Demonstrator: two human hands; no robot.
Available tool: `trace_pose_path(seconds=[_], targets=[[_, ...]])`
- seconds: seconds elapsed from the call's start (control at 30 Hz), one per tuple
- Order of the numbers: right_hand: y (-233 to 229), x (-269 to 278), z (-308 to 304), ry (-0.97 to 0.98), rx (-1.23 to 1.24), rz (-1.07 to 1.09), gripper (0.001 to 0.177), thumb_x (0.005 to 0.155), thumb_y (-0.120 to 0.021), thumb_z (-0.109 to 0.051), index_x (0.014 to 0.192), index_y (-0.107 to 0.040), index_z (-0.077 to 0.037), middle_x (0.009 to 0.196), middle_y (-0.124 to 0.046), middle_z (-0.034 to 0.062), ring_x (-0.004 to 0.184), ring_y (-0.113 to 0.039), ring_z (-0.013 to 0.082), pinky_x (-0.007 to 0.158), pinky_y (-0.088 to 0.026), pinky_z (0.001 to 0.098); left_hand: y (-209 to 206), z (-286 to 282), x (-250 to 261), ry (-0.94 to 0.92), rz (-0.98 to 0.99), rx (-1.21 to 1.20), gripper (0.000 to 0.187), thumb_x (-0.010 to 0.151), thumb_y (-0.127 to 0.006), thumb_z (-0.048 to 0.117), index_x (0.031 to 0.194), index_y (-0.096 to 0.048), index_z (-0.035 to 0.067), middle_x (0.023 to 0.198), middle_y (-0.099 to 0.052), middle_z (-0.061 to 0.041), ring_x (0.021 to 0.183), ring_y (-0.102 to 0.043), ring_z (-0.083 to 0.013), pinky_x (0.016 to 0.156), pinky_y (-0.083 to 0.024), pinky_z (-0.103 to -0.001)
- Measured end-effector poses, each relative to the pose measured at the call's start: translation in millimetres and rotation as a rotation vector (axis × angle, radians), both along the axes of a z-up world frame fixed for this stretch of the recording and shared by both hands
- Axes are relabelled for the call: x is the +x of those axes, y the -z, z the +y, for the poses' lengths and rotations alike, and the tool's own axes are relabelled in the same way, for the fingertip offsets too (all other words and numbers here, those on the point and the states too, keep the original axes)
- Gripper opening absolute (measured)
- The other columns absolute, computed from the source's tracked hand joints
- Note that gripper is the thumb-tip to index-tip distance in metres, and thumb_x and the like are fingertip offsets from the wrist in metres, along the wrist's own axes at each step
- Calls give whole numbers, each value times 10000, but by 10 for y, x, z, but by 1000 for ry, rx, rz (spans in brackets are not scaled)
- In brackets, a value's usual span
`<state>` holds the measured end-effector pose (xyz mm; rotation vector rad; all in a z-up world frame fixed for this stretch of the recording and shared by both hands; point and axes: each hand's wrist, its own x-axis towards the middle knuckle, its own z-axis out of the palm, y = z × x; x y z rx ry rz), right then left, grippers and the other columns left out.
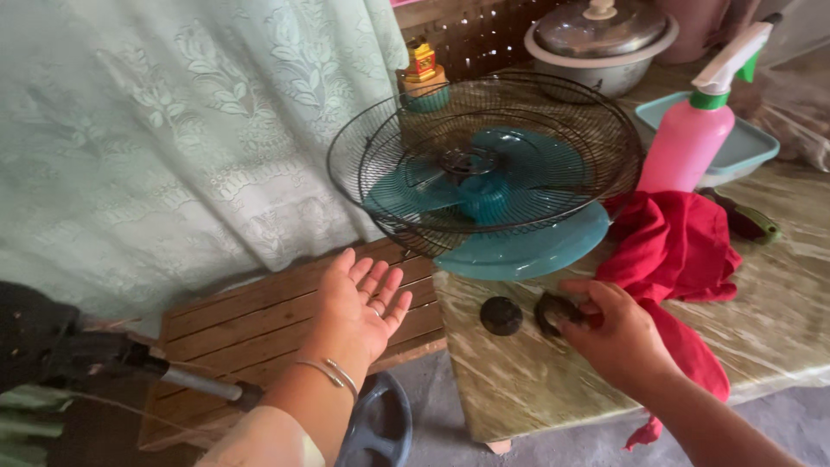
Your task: The person disassembles a standing electric fan by removing the front grille, unscrewing the central cap, detaching the fan blades, and then removing the rear grille. The components are placed on a nearby table.
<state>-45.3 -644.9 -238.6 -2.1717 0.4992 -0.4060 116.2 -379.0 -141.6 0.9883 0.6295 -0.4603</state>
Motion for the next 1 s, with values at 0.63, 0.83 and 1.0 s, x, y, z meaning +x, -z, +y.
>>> trace_pose_path(seconds=[0.63,0.83,1.0], targets=[[-377,308,1233,-153,363,-69,366,903,-693,-124,1251,-645,-24,877,-710,70,771,-673,148,684,-543,311,-234,1801,-658,-448,-185,-128,255,921,-620,195,1172,-638,154,1169,-674,28,1074,-644,-161,938,-524,-394],[-579,506,1977,-296,430,101,421,916,-735,-198,1303,-629,-69,874,-703,105,799,-677,192,721,-574,362,-435,2754,-822,-618,-303,-141,293,916,-565,160,1194,-654,184,1205,-676,43,1089,-641,-144,939,-522,-377],[-648,642,2741,-436,442,233,424,899,-737,-234,1286,-643,-89,932,-733,86,844,-700,215,753,-586,394,-477,3544,-982,-719,-313,-166,266,924,-572,163,1175,-660,180,1195,-679,45,1084,-643,-143,936,-521,-378]])
